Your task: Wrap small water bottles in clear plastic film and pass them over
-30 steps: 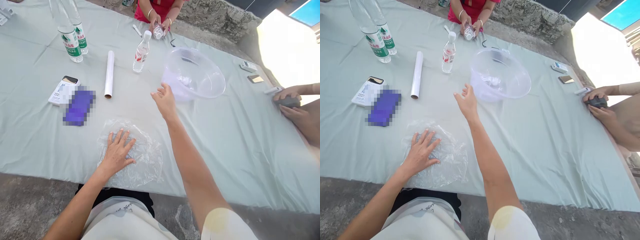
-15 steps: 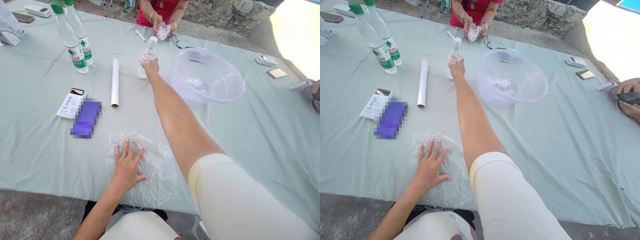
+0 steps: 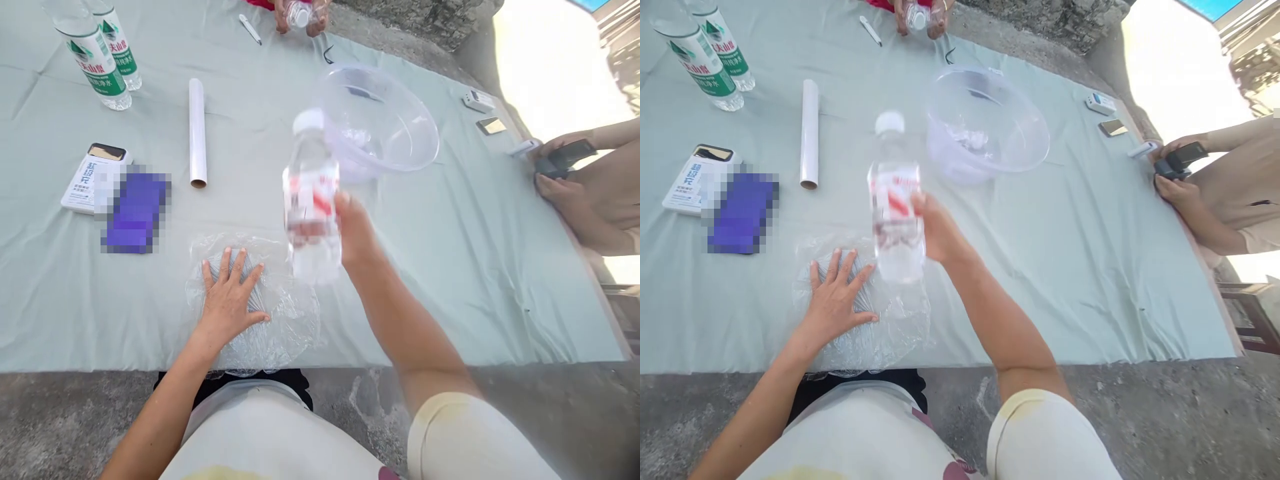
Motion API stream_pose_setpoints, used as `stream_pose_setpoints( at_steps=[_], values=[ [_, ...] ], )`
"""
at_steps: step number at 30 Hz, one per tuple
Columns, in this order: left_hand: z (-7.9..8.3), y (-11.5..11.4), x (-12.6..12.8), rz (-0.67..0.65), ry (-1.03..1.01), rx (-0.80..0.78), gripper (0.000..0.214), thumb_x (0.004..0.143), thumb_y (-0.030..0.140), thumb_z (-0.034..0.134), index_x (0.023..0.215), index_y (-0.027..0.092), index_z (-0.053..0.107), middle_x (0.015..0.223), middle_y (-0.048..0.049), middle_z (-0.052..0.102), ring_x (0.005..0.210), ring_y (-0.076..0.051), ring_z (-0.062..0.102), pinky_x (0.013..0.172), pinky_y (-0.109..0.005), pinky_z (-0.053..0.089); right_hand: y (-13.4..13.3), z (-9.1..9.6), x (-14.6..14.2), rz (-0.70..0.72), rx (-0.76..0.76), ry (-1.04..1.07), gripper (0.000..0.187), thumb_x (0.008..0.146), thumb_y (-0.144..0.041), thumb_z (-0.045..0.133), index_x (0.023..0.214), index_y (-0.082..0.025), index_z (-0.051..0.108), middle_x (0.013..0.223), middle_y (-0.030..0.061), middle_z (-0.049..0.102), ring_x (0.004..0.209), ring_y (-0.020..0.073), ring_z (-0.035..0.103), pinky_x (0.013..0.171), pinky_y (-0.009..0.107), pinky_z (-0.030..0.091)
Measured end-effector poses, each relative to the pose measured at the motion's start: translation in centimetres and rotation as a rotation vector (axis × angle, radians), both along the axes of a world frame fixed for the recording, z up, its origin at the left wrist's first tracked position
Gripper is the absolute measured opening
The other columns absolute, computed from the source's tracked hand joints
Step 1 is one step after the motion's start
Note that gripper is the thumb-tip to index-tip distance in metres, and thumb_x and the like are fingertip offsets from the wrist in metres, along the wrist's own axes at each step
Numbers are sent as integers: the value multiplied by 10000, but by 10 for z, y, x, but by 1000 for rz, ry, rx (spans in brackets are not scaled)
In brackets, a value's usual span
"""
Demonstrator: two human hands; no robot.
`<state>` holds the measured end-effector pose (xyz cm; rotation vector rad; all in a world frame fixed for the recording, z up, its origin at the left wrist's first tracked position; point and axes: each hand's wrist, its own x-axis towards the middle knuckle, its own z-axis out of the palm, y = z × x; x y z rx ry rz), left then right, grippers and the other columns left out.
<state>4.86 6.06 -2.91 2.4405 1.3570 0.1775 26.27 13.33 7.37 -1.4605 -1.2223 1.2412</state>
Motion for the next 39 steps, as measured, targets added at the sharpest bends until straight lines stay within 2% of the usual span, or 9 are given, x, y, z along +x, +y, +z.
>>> stream_pose_setpoints(
  at_steps=[3, 7, 11, 16, 20, 25, 29, 35, 39],
  values=[
    [-1, 0, -1, 2, -13, 9, 886, 701, 561, 806, 1471, 254, 493, 1632, -195, 273, 1506, -492, 154, 1111, -806, 49, -83, -7, -5, 291, -188, 137, 448, 729, -592, 699, 964, -212, 673, 837, 43, 657, 764, 219, 651, 623, 329, 520],
    [-1, -1, -4, -14, -7, 18, 892, 706, 564, 800, 1481, 262, 479, 1638, -189, 262, 1513, -476, 147, 1122, -790, 57, -133, -37, -15, 62, -271, -223, 292, 801, -455, 666, 964, -215, 634, 908, 28, 681, 806, 189, 621, 668, 295, 474],
    [-1, -1, -7, -35, 26, 36, 933, 683, 588, 808, 1492, 277, 462, 1640, -185, 258, 1514, -469, 150, 1123, -782, 71, -138, -56, -22, -137, -272, -552, 353, 818, -537, 645, 964, -219, 593, 930, 46, 683, 803, 207, 613, 693, 319, 444],
    [-2, -3, -10, -54, 14, 68, 907, 728, 631, 750, 1504, 274, 443, 1642, -180, 258, 1514, -467, 155, 1127, -771, 70, -138, -63, -34, -129, -293, -782, 629, 887, -620, 527, 1345, -190, 494, 1137, 151, 644, 974, 305, 640, 762, 378, 442],
    [-3, -2, -21, -53, -56, 108, 739, 847, 574, 655, 1480, 244, 468, 1613, -173, 335, 1504, -417, 241, 1170, -688, 99, -145, -70, -36, -128, -235, -754, 728, 942, -656, 410, 1520, -219, 338, 1243, 164, 605, 1046, 301, 636, 775, 367, 458],
    [8, 1, -38, 90, -277, 257, 393, 977, 381, 502, 1325, 225, 600, 1461, -138, 558, 1397, -325, 465, 1167, -547, 244, -153, -80, -9, -292, -204, -673, 516, 1005, -508, 344, 1381, -198, 514, 1217, 109, 635, 931, 211, 636, 829, 358, 472],
    [28, -15, -22, 206, -440, 337, 238, 970, 302, 535, 1134, 207, 679, 1141, -94, 720, 1104, -240, 658, 995, -406, 462, -157, -90, 6, -307, -312, -815, 328, 947, -409, 510, 1167, -196, 627, 1209, 98, 630, 1047, 240, 607, 794, 348, 451],
    [29, -48, 31, -136, -487, 128, 223, 949, 213, 549, 1136, 219, 670, 1178, -90, 669, 1029, -210, 653, 827, -328, 558, -158, -95, -6, -234, -256, -848, 113, 914, -269, 537, 844, -207, 600, 970, 63, 647, 932, 219, 603, 694, 298, 390],
    [20, -53, 33, -115, -425, 130, 220, 940, 209, 546, 1119, 206, 674, 1225, -111, 639, 999, -217, 658, 766, -326, 561, -157, -88, -16, -262, -204, -642, 154, 946, -295, 477, 831, -213, 539, 756, -2, 630, 663, 158, 570, 631, 283, 373]
  ],
)
